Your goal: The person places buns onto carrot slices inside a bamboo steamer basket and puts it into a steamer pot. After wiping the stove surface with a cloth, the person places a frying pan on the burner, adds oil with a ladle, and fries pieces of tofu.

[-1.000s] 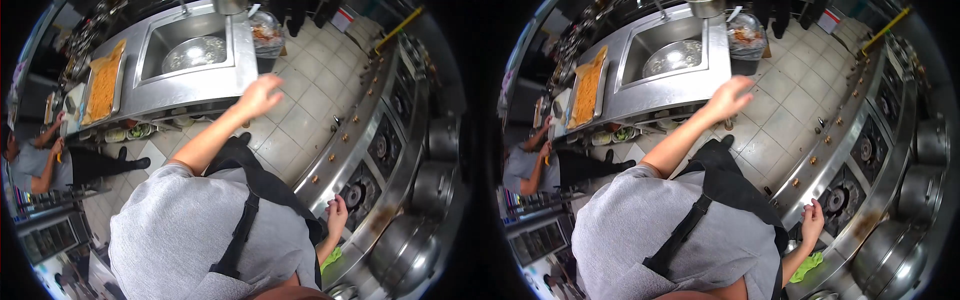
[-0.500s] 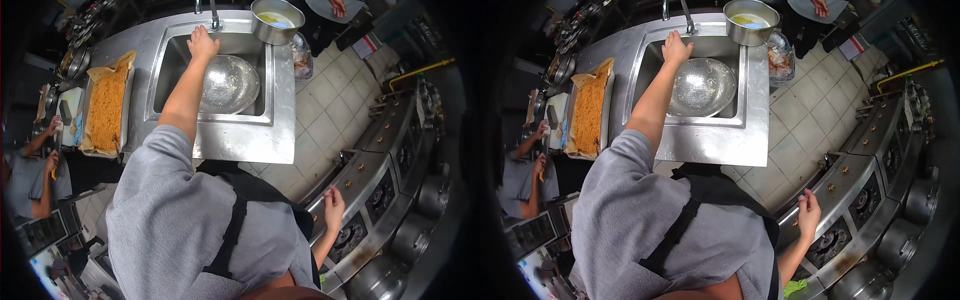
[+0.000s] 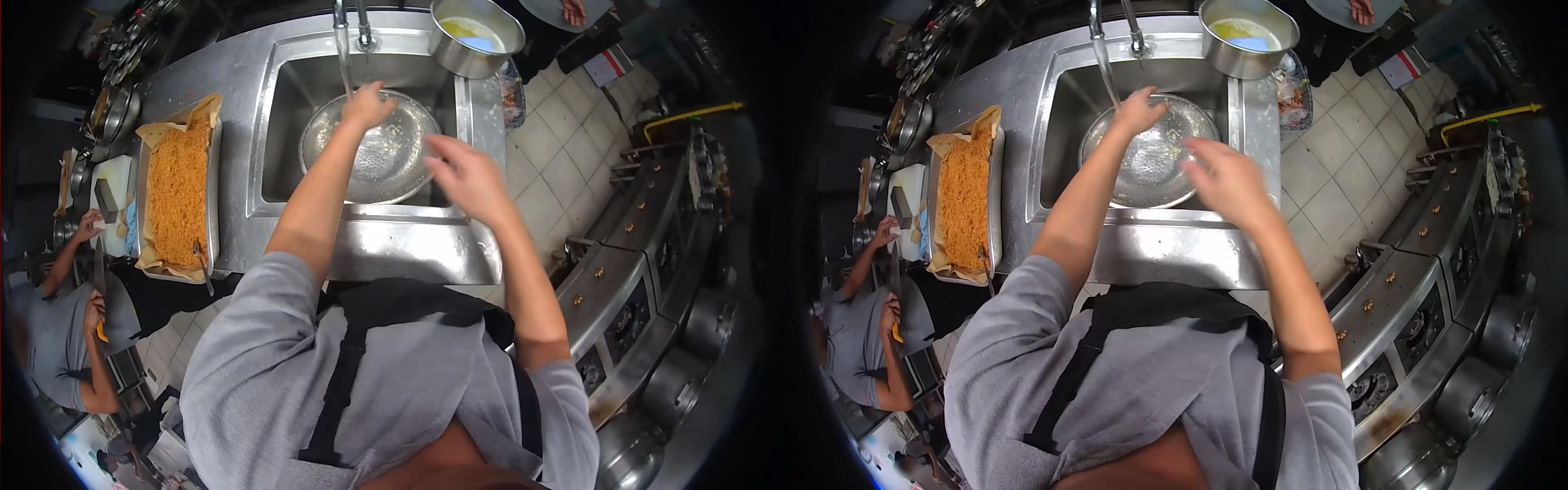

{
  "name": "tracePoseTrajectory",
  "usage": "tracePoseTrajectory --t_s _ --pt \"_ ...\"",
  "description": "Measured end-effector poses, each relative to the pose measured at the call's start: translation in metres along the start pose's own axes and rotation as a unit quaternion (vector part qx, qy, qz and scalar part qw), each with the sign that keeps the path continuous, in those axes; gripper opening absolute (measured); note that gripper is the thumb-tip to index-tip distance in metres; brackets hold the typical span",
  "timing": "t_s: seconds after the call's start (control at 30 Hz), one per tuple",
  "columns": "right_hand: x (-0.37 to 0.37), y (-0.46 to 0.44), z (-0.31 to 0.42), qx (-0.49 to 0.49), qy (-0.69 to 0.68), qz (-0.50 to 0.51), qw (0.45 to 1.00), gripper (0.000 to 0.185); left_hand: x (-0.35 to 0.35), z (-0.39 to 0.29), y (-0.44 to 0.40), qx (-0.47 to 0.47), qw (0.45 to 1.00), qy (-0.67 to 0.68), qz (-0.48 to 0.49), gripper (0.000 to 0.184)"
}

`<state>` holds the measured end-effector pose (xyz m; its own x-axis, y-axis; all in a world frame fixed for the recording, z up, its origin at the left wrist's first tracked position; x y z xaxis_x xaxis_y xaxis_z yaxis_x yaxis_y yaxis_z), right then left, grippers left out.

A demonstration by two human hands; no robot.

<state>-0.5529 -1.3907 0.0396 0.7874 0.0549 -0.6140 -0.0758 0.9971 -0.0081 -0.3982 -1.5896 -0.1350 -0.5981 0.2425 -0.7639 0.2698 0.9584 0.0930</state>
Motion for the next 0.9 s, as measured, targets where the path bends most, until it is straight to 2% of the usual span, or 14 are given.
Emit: tracePoseTrajectory --t_s 0.07,0.17,0.23,0.27,0.37,0.4,0.47,0.57,0.63,0.7,0.73,0.8,0.87,0.9 --pt "0.057 -0.037 0.043 -0.128 0.049 0.029 0.990 0.037 -0.024 -0.012 0.027 -0.010 0.996 -0.084 -0.002 0.068" --pt "0.132 -0.084 0.061 -0.185 0.098 0.103 0.972 0.046 -0.032 -0.005 0.041 0.050 0.971 -0.232 -0.024 0.073" --pt "0.158 -0.114 0.052 -0.133 0.181 0.118 0.967 0.056 -0.035 -0.014 0.064 0.217 0.875 -0.349 -0.255 0.070" --pt "0.162 -0.131 0.052 -0.134 0.179 0.113 0.968 0.056 -0.042 -0.024 0.068 0.221 0.873 -0.351 -0.256 0.070" --pt "0.168 -0.171 0.029 -0.019 0.208 0.171 0.963 0.063 -0.046 -0.042 0.075 0.048 0.928 -0.370 -0.018 0.064" --pt "0.162 -0.174 0.036 -0.018 0.208 0.171 0.963 0.063 -0.054 -0.051 0.076 0.048 0.928 -0.370 -0.017 0.064" --pt "0.177 -0.163 0.035 0.029 0.218 0.321 0.921 0.072 -0.050 -0.047 0.080 -0.007 0.933 -0.347 0.095 0.065" --pt "0.192 -0.143 0.028 -0.017 0.173 0.198 0.965 0.074 -0.006 0.012 0.059 0.047 0.900 -0.431 0.045 0.066" --pt "0.189 -0.125 0.026 -0.028 0.160 0.183 0.970 0.074 0.017 0.036 0.059 0.099 0.866 -0.491 0.002 0.067" --pt "0.164 -0.096 0.043 -0.055 0.179 0.178 0.966 0.067 -0.010 -0.008 0.083 0.144 0.851 -0.499 0.075 0.061" --pt "0.147 -0.087 0.037 -0.047 0.179 0.171 0.968 0.067 -0.012 -0.008 0.075 0.154 0.849 -0.499 0.077 0.061" --pt "0.130 -0.059 0.011 -0.020 0.086 0.290 0.953 0.058 -0.017 0.032 0.034 -0.001 0.940 -0.284 0.191 0.052" --pt "0.075 -0.037 -0.019 0.012 0.079 0.195 0.978 0.053 -0.030 0.053 -0.003 0.073 0.984 -0.153 0.046 0.063" --pt "0.044 -0.019 -0.033 0.009 0.077 0.129 0.989 0.048 -0.019 0.100 -0.043 0.036 0.998 -0.034 0.036 0.060"
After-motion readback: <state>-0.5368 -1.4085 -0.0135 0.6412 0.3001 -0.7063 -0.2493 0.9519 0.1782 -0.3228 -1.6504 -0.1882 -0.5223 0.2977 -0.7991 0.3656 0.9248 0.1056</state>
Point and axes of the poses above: each hand's wrist, its own y-axis away from the middle knuckle, its own x-axis out of the palm, z = x × y, the point moved 9 cm from there along -y, towards the middle knuckle, and after that the axes turned 4 degrees about x, right-handed, at the moved point
